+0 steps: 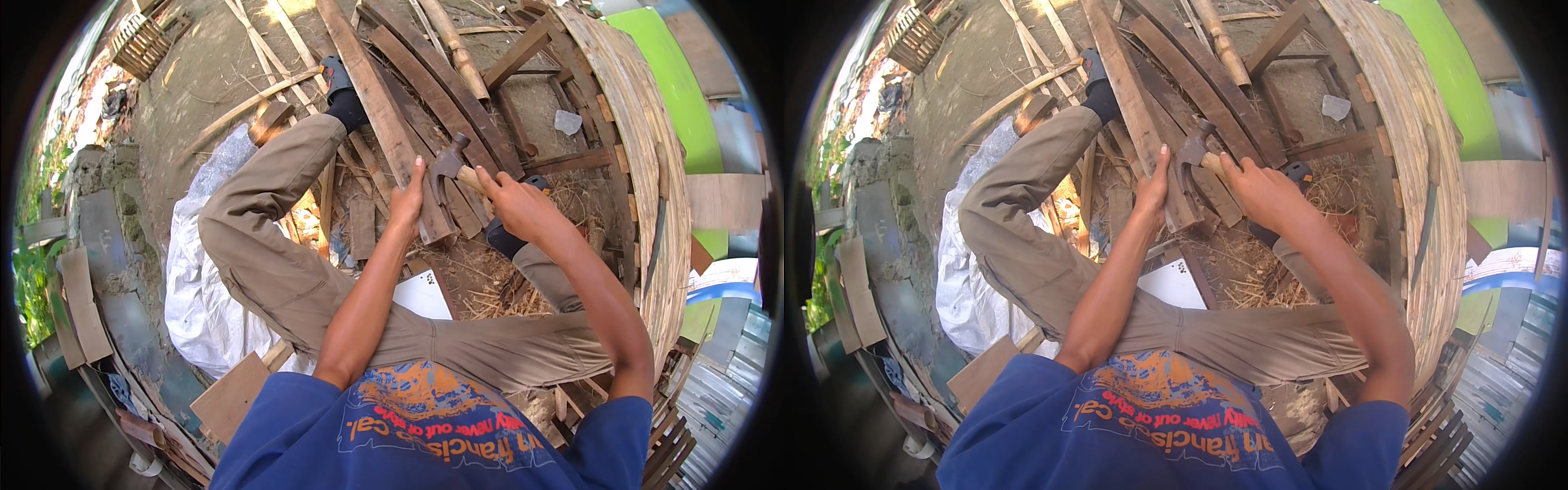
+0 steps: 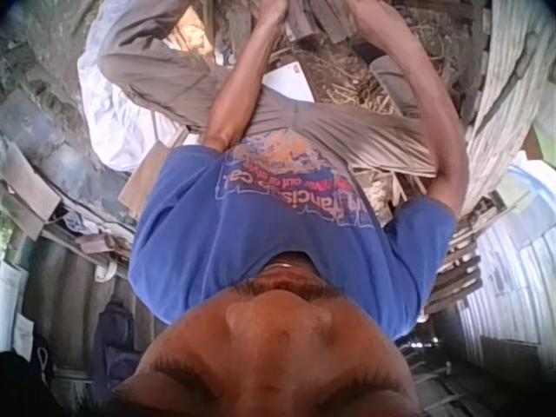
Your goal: The person sits on the ground and uses a hammer to strike and break apart wooden planks. They repeatedly lift, position, and hammer the wood, occasionally repositioning pieces and continuing to strike them.
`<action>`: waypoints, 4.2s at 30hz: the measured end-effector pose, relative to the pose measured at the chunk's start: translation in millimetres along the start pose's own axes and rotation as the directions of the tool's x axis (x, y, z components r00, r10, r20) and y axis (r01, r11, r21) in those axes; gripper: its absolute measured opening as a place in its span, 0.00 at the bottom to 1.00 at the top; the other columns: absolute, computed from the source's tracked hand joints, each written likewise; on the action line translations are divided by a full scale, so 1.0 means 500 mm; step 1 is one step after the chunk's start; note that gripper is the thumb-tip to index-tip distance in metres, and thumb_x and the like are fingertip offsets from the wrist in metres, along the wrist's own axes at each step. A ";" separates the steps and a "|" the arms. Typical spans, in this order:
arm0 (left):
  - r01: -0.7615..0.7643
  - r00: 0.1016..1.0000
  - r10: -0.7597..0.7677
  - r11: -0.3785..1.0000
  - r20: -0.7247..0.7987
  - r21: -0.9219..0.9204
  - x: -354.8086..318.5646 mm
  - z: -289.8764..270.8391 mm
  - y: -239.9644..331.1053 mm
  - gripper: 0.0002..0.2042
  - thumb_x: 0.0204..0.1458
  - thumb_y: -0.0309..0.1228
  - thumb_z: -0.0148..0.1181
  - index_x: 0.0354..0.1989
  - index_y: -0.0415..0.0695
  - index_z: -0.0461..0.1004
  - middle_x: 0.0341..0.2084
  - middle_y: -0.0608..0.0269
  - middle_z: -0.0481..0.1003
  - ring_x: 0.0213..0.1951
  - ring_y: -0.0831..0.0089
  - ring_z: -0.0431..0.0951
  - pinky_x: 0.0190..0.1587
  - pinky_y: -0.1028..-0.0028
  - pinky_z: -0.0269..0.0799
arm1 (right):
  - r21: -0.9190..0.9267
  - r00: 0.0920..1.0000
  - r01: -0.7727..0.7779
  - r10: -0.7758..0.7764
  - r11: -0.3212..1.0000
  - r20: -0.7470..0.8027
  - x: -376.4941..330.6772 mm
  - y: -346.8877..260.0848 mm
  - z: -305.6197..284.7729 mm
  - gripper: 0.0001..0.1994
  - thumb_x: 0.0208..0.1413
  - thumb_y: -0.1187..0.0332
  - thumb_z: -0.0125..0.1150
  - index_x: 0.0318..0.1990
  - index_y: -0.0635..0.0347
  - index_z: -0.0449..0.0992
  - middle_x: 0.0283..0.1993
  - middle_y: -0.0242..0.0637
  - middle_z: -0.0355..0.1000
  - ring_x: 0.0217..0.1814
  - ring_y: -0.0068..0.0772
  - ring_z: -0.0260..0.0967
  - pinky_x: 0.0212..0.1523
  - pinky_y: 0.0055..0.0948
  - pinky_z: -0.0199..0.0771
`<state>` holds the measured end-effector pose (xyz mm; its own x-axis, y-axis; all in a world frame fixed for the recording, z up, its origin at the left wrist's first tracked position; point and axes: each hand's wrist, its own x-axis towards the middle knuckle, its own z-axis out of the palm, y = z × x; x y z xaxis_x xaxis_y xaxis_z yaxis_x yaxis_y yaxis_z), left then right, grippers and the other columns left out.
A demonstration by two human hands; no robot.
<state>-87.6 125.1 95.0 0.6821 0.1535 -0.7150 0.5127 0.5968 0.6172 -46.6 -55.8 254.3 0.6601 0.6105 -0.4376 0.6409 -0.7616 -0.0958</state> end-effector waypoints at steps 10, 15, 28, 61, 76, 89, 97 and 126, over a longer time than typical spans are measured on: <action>0.052 0.998 -0.048 0.996 0.047 -0.076 0.036 -0.047 -0.004 0.46 0.51 0.59 0.63 0.65 0.29 0.62 0.61 0.40 0.67 0.60 0.54 0.70 0.63 0.60 0.64 | 0.056 0.999 0.047 -0.046 0.997 -0.018 -0.011 0.004 0.054 0.37 0.51 0.80 0.59 0.70 0.60 0.54 0.45 0.54 0.70 0.37 0.57 0.75 0.36 0.48 0.76; 0.061 0.990 -0.041 0.987 0.138 -0.146 0.032 -0.055 0.004 0.45 0.50 0.60 0.63 0.66 0.32 0.63 0.61 0.44 0.68 0.61 0.57 0.70 0.64 0.62 0.62 | 0.242 0.995 0.057 -0.076 0.969 0.070 -0.022 -0.004 0.013 0.34 0.55 0.78 0.56 0.70 0.59 0.54 0.49 0.56 0.70 0.44 0.61 0.74 0.44 0.50 0.74; 0.045 0.995 -0.039 0.997 0.087 -0.069 0.040 -0.077 0.006 0.45 0.50 0.61 0.61 0.68 0.39 0.61 0.64 0.47 0.65 0.63 0.56 0.68 0.65 0.62 0.60 | 0.856 0.987 -0.159 0.089 0.492 0.132 -0.056 -0.040 0.104 0.36 0.63 0.65 0.60 0.71 0.74 0.50 0.70 0.59 0.58 0.74 0.46 0.56 0.70 0.35 0.55; 0.050 0.982 -0.023 0.989 0.186 -0.138 0.042 -0.067 0.015 0.44 0.48 0.63 0.60 0.67 0.43 0.62 0.56 0.51 0.70 0.55 0.58 0.72 0.59 0.58 0.68 | 0.715 0.977 -0.196 0.076 0.671 0.197 -0.043 -0.025 0.068 0.20 0.61 0.66 0.60 0.56 0.67 0.64 0.35 0.44 0.72 0.30 0.34 0.71 0.31 0.37 0.72; 0.066 0.990 -0.043 0.983 0.138 -0.172 0.071 -0.111 -0.017 0.43 0.49 0.64 0.60 0.65 0.43 0.64 0.54 0.51 0.72 0.53 0.59 0.73 0.56 0.60 0.70 | 0.905 0.920 -0.338 0.296 0.259 0.259 -0.110 -0.129 0.141 0.19 0.58 0.67 0.63 0.51 0.73 0.71 0.39 0.44 0.75 0.39 0.27 0.70 0.41 0.31 0.70; 0.083 0.989 -0.068 0.991 0.132 -0.109 0.081 -0.098 0.001 0.42 0.54 0.64 0.55 0.64 0.39 0.65 0.56 0.48 0.72 0.57 0.60 0.72 0.59 0.62 0.68 | 0.988 0.868 -0.130 0.491 0.081 0.074 -0.107 -0.227 0.283 0.11 0.62 0.72 0.56 0.49 0.64 0.65 0.27 0.30 0.65 0.20 0.18 0.61 0.20 0.24 0.62; 0.063 0.979 -0.030 0.986 0.199 -0.157 0.070 -0.050 -0.006 0.41 0.55 0.66 0.51 0.63 0.39 0.66 0.53 0.48 0.73 0.53 0.58 0.75 0.56 0.61 0.71 | 0.932 0.844 -0.173 0.536 0.320 -0.027 -0.109 -0.211 0.232 0.16 0.59 0.71 0.58 0.52 0.68 0.66 0.35 0.42 0.71 0.36 0.30 0.70 0.38 0.31 0.70; -0.009 0.993 0.010 1.000 0.117 -0.012 0.127 0.067 -0.137 0.51 0.50 0.70 0.55 0.69 0.35 0.57 0.61 0.45 0.66 0.60 0.54 0.69 0.63 0.57 0.64 | 0.945 0.651 -0.293 0.754 0.145 0.086 -0.138 -0.084 0.247 0.19 0.57 0.67 0.61 0.52 0.70 0.72 0.34 0.50 0.77 0.35 0.39 0.76 0.39 0.36 0.73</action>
<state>-62.1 67.5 18.4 0.7438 0.0660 -0.6651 0.5006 0.6045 0.6197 -167.5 -93.0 178.2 0.8795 -0.1960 -0.4336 -0.4705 -0.4944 -0.7309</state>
